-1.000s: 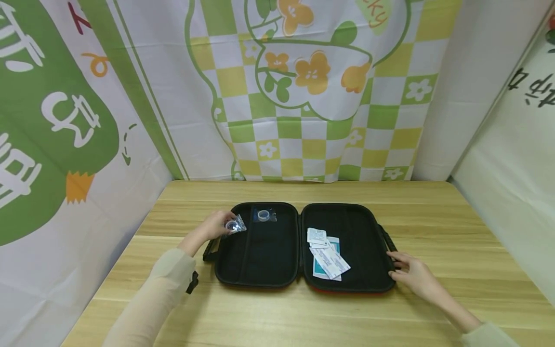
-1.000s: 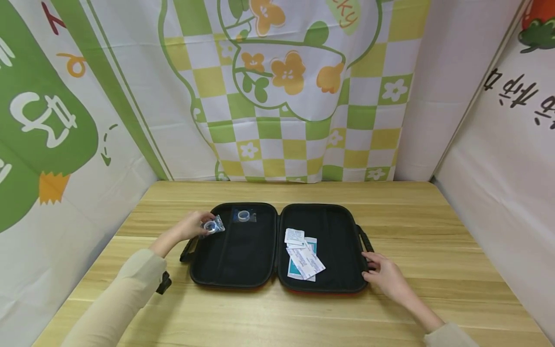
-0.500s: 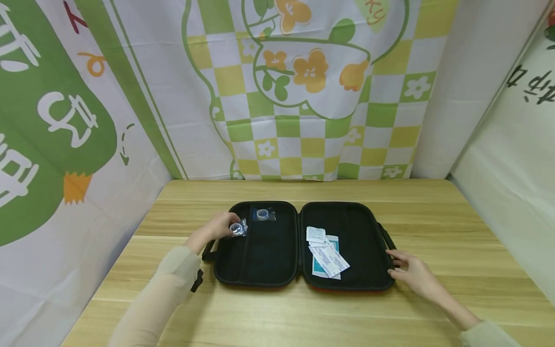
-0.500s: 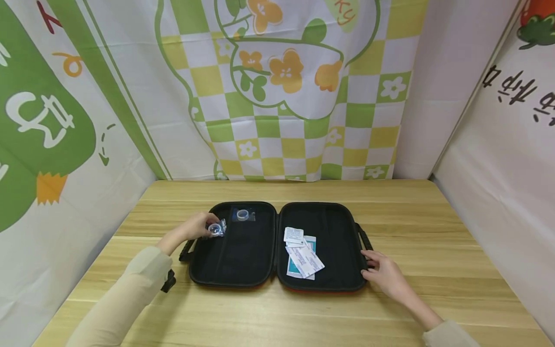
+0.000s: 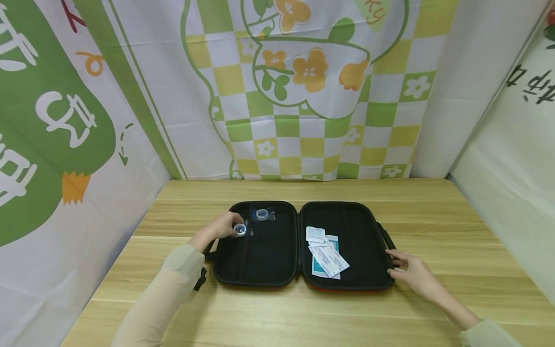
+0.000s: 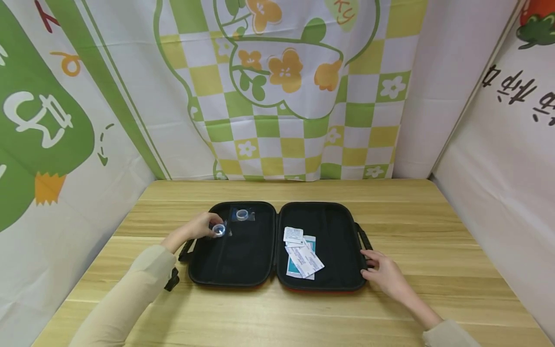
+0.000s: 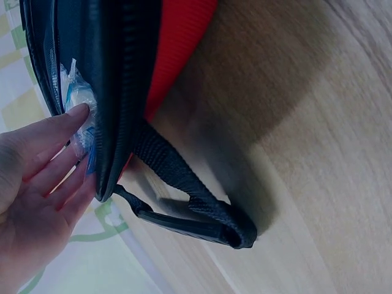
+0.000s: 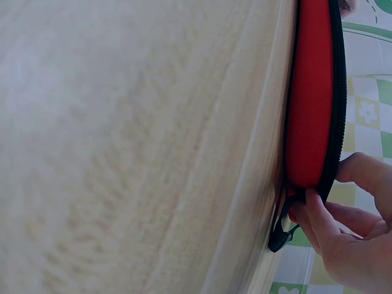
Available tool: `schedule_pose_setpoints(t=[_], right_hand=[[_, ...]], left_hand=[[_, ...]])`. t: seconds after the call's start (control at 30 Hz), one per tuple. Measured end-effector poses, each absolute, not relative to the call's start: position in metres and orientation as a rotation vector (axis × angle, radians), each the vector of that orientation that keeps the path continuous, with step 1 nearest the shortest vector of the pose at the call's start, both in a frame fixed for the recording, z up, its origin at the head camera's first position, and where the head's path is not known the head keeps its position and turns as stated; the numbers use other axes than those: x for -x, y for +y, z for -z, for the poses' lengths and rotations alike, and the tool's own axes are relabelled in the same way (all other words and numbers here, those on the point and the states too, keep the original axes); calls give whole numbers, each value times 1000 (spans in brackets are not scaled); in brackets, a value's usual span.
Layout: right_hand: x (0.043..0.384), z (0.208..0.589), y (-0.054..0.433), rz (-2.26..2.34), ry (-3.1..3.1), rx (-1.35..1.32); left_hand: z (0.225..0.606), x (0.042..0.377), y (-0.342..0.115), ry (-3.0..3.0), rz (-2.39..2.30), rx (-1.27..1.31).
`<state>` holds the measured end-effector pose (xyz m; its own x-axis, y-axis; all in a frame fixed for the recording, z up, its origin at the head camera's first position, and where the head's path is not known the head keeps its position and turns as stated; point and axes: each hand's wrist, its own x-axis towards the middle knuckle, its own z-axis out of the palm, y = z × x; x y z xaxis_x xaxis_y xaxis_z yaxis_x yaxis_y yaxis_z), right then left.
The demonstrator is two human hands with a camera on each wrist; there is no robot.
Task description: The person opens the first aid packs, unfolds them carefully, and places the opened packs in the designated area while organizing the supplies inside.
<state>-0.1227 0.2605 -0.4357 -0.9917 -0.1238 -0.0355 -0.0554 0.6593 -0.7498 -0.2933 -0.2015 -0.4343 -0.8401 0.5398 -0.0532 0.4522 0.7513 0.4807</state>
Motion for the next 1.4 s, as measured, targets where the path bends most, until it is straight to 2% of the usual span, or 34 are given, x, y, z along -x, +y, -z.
schedule_pose_setpoints(t=[0.2,0.77,1.2,1.23,1.4], right_hand=[[123,436,261,1260,2776,145],[123,436,260,1252,2792,165],[123,435,260,1259,2772,149],[123,435,260,1260,2770,148],[123,435,261,1259,2750,142]], left_hand=[[427,285,-198,2776,-631,-788],[437,287,-201,2811,-644,-829],[431,280,-200,2649,-881,-608],[435,283,-201,2625,-922,-591],[520,339,-234,2540,-1212,-766]])
